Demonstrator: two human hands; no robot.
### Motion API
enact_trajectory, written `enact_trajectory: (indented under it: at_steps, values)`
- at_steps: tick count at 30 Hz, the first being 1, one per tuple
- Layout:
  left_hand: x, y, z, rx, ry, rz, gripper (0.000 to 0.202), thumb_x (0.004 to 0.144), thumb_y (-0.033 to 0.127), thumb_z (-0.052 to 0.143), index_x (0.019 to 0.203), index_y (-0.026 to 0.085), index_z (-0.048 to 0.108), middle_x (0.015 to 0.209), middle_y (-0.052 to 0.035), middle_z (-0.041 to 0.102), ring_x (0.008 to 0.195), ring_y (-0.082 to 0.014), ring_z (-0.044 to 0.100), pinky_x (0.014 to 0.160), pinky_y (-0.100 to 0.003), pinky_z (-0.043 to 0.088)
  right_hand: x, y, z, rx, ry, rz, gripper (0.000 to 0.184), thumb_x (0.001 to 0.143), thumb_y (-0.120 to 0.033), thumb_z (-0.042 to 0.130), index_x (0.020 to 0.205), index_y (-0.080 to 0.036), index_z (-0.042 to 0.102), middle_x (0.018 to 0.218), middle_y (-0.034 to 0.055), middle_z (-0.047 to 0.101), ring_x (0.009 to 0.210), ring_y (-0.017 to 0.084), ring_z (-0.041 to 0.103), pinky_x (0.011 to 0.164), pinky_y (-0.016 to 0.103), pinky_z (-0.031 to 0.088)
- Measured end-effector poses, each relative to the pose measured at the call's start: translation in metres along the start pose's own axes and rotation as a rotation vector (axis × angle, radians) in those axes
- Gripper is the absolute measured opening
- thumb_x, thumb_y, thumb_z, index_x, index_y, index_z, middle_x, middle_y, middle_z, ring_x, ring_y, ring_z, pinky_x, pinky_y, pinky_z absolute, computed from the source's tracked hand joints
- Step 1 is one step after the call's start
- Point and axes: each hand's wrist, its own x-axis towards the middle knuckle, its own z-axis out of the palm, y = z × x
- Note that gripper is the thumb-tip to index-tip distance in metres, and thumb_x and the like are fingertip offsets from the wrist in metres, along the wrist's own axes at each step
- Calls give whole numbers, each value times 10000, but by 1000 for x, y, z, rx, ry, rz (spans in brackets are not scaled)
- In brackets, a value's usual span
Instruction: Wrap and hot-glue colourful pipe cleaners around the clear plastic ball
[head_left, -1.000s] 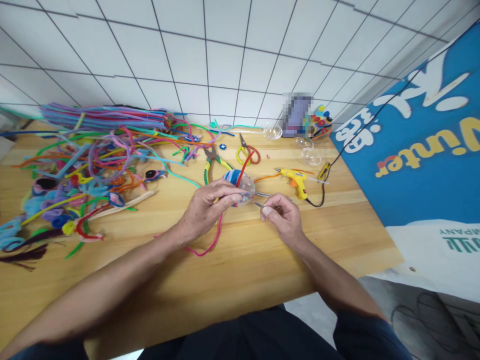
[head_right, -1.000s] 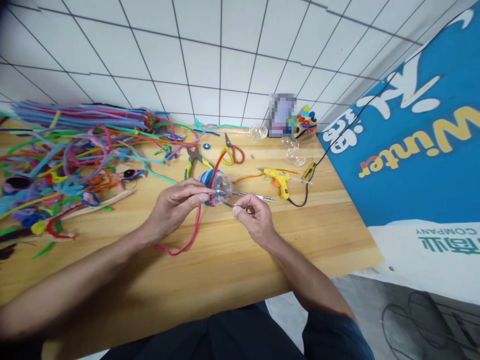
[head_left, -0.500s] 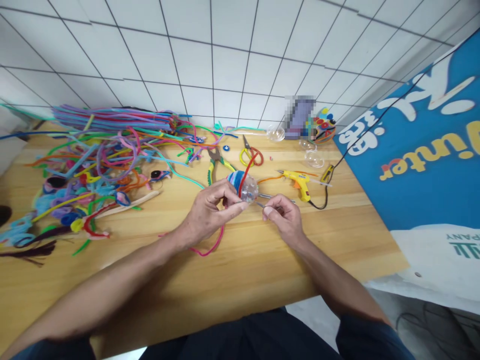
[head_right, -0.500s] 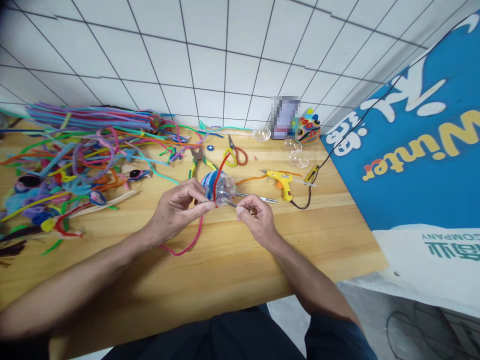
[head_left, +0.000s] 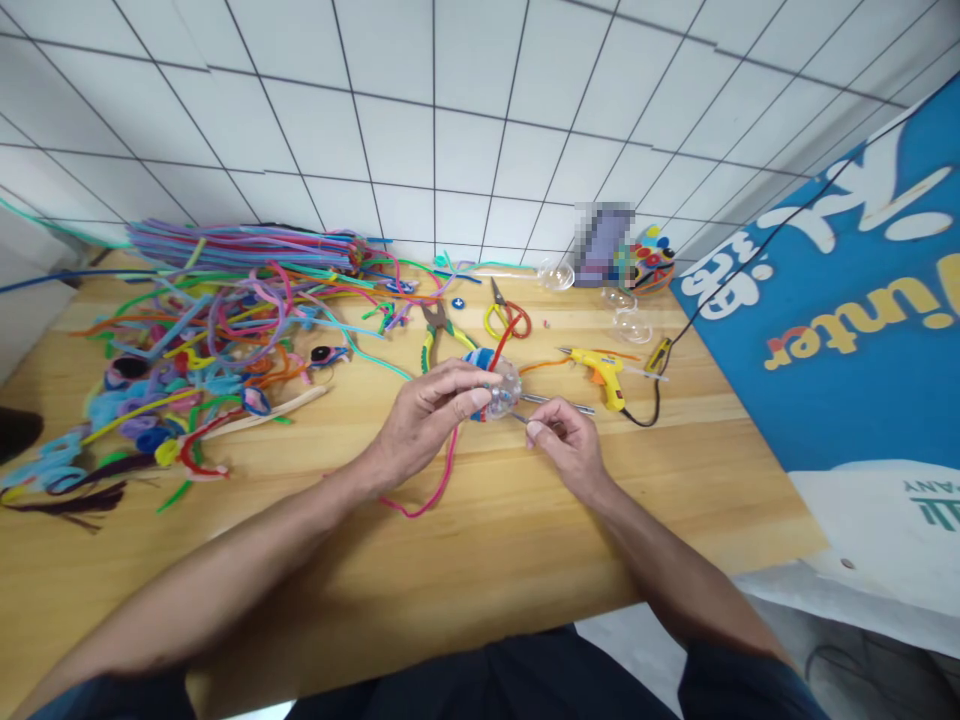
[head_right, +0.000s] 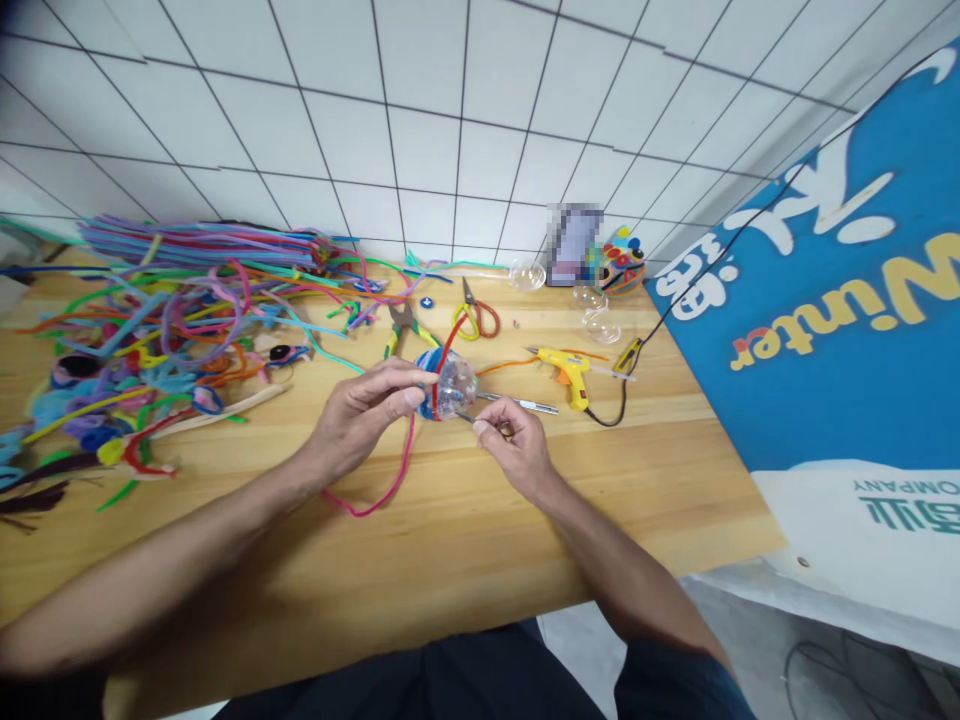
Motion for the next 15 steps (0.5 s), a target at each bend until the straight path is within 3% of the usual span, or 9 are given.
enact_trajectory:
  at_steps: [5, 8, 11, 15]
  values:
    - [0, -1, 2, -110, -6, -47, 315, 952, 523, 867, 1157, 284, 889, 1093, -63, 840, 906, -168, 757, 767, -266, 608, 1, -1, 0, -4, 2, -12, 213, 887, -398, 756, 782, -242, 656, 632, -30, 679, 565, 139, 574, 570, 268, 452]
    - [1, 2, 4, -147, 23, -118, 345, 901, 572, 900, 949, 230, 888, 880, -44, 822, 750, -141, 702, 698, -253, 571, 1, 0, 0, -6, 2, -8, 211, 886, -404, 760, 789, -241, 667, 631, -28, 685, 570, 144, 587, 571, 270, 463]
    - [1, 4, 4, -179, 59, -217, 498, 862, 656, 898, 743, 184, 796, 685, -18, 728, 602, -112, 576, 601, -245, 492, 1, 1, -1, -10, 1, -6, 210, 887, -404, 762, 790, -242, 670, 637, -26, 691, 572, 145, 589, 572, 272, 469]
    - [1, 3, 3, -188, 82, -276, 614, 912, 754, 791, 710, 176, 752, 638, -16, 664, 573, -111, 524, 575, -256, 437, 0, 0, -1, -5, 0, -6, 217, 891, -409, 755, 783, -244, 663, 638, -25, 687, 567, 144, 586, 569, 271, 469]
